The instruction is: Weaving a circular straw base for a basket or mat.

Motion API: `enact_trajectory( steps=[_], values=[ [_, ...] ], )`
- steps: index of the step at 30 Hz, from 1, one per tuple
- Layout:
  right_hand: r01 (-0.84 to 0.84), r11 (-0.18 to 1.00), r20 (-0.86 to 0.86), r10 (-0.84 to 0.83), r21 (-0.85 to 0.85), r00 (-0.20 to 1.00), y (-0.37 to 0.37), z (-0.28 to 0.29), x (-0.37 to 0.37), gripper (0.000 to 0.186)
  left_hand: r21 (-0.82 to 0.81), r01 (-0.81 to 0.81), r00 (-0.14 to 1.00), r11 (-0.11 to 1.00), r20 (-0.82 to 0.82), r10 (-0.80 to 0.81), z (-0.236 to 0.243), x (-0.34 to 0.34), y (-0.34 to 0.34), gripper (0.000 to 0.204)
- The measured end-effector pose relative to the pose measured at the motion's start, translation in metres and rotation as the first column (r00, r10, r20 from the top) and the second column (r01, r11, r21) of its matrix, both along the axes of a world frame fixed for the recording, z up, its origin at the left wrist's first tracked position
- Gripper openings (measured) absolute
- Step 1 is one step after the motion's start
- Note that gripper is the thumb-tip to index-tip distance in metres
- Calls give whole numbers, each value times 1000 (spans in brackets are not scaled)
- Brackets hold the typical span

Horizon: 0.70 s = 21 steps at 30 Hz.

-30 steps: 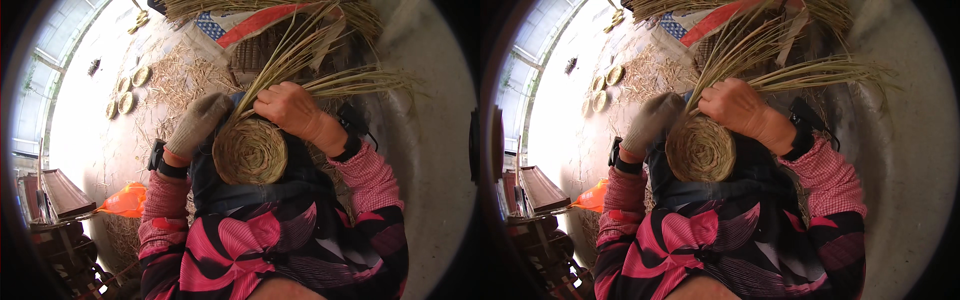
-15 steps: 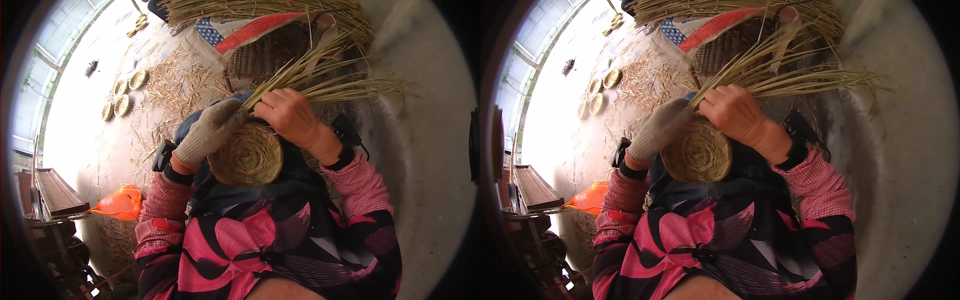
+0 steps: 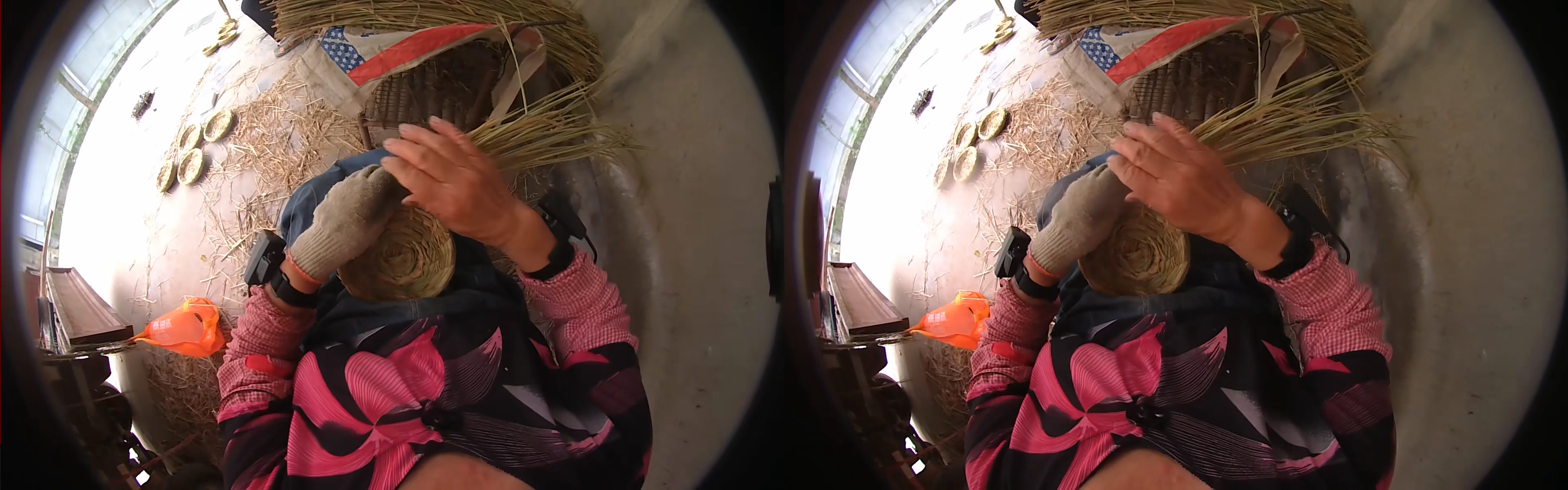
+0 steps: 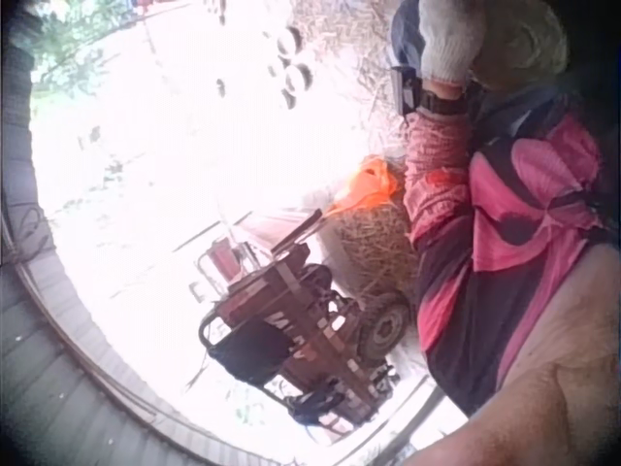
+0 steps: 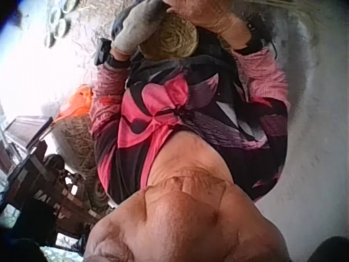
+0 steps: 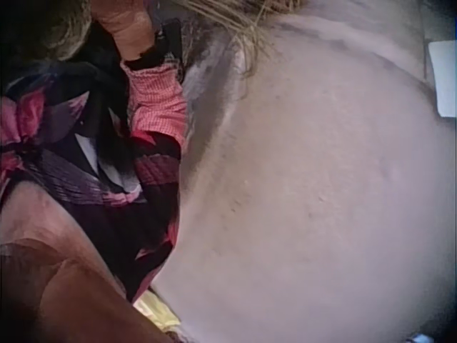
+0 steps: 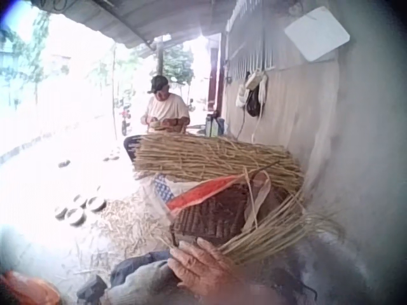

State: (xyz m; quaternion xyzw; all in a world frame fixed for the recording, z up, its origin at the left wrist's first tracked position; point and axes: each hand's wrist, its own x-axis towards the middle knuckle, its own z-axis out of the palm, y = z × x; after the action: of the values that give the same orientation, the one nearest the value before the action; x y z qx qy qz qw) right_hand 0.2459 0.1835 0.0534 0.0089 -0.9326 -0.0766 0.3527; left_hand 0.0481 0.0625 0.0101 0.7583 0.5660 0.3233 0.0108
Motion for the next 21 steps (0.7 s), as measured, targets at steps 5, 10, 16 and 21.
enact_trajectory(
  steps=[5,10,16,21],
  values=[
    [30,982,271,22,-187,962,1,-17,-18,62,-172,-20,1000,985,-6,20,-3,-1,2,28],
    [100,977,405,-15,-190,914,8,-20,-17,51,-256,91,836,962,544,65,17,-29,-11,31],
    [55,968,447,61,-243,892,10,-15,-25,37,-191,110,927,975,373,-31,13,-35,-33,33],
    [18,958,448,117,-286,887,13,-11,-25,38,-190,-124,985,974,97,144,3,-14,-27,23]
  ],
)
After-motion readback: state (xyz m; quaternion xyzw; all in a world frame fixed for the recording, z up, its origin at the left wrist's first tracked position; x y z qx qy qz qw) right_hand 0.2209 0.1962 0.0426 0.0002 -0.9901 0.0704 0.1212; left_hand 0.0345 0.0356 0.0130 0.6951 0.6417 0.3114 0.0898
